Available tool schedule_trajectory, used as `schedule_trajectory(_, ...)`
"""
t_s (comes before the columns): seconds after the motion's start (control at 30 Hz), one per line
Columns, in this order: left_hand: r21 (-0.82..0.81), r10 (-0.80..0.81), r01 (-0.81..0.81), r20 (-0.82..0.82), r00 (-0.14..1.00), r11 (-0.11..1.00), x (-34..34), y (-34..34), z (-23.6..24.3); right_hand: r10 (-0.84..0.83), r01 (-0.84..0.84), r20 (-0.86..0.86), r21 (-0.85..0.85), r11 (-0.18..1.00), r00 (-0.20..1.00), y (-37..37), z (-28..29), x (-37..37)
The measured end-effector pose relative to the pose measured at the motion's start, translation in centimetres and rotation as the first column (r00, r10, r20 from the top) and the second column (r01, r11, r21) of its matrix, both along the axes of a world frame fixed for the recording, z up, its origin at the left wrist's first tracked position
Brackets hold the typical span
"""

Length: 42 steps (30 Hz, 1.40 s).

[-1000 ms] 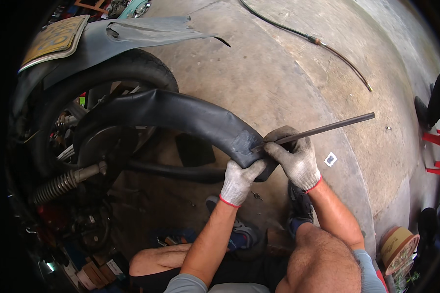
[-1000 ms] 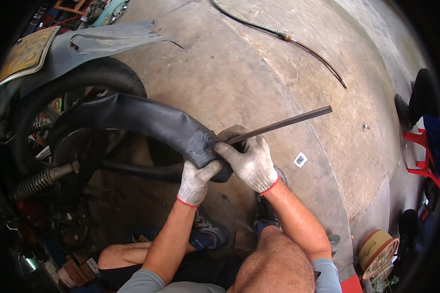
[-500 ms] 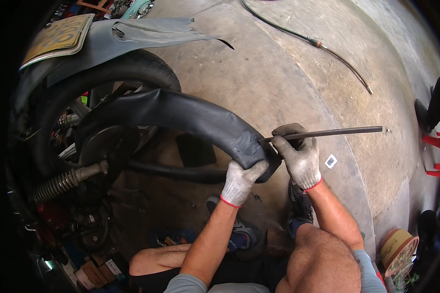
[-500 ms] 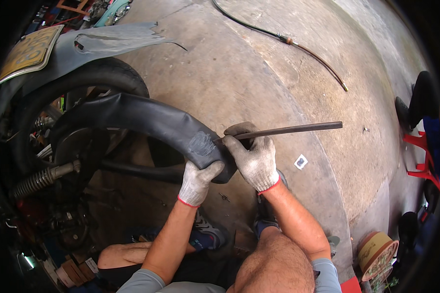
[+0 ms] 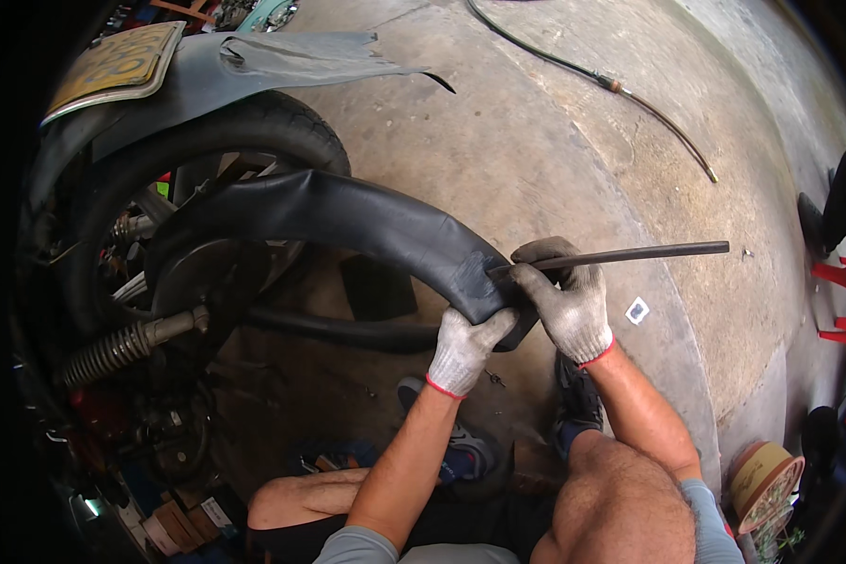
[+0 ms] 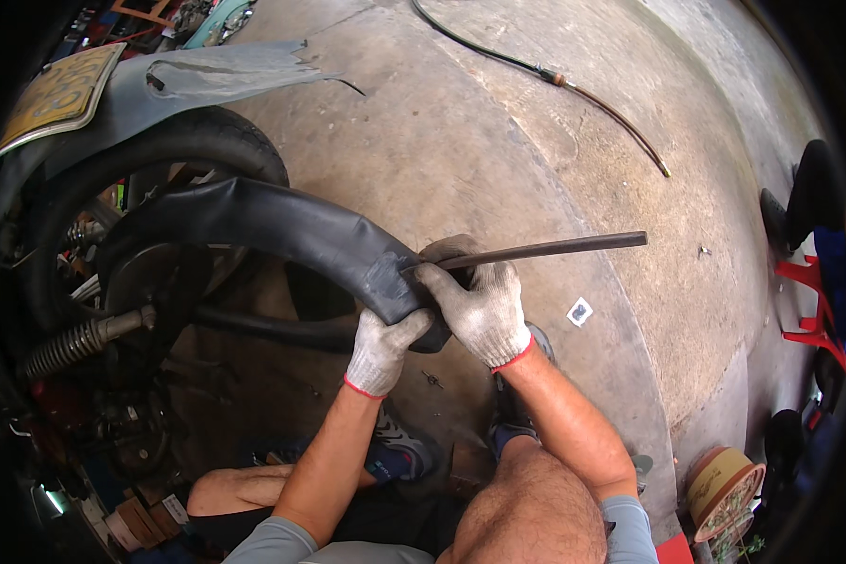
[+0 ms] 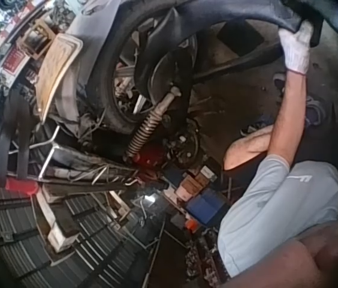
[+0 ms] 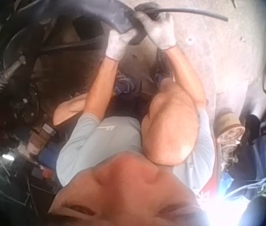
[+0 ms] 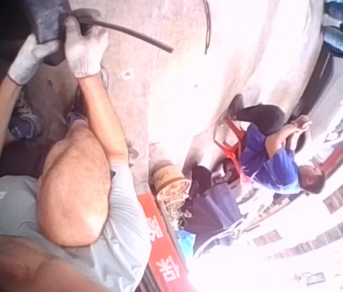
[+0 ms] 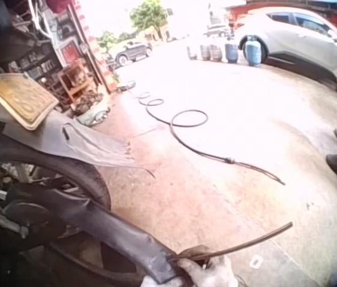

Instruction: Repair a puncture in a motorcycle inner tube by applying a patch and tightening the valve.

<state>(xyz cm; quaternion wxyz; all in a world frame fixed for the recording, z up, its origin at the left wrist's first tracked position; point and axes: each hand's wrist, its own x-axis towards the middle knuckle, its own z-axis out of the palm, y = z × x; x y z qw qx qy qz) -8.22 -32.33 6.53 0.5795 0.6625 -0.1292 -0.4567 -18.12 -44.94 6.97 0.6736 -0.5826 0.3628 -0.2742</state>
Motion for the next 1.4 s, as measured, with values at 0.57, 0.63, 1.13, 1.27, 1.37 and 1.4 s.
schedule_trajectory(0.57,0.0,-0.028,0.028,0.0,1.0,1.0,0.1,0.1,-0.2,0.078,-0.078,0.028,0.027,0.997,0.997,-0.2,0.3,0.1)
schedule_trajectory(0.63,0.004,-0.032,0.032,0.007,0.999,0.999,0.1,0.2,-0.3,0.007,-0.007,-0.011,0.015,1.0,1.0,-0.2,0.3,0.2)
schedule_trajectory(1.13,-0.021,-0.017,0.018,0.017,1.0,1.0,0.0,0.2,-0.4,-0.027,0.024,0.044,0.048,0.999,0.999,-0.5,0.3,0.9)
schedule_trajectory(1.27,-0.036,-0.017,0.017,-0.008,1.0,0.999,0.3,0.5,-0.5,0.0,0.0,0.0,-0.016,1.0,1.0,0.0,1.0,1.5)
schedule_trajectory(1.37,-0.041,-0.012,0.012,0.013,1.0,0.999,0.0,0.1,-0.3,-0.057,0.055,0.027,0.045,0.997,0.998,-0.6,0.3,1.4)
schedule_trajectory(1.4,-0.042,-0.016,0.016,0.007,1.0,0.999,-0.1,0.2,-0.5,-0.056,0.053,0.034,0.082,0.995,0.998,-0.7,0.3,1.2)
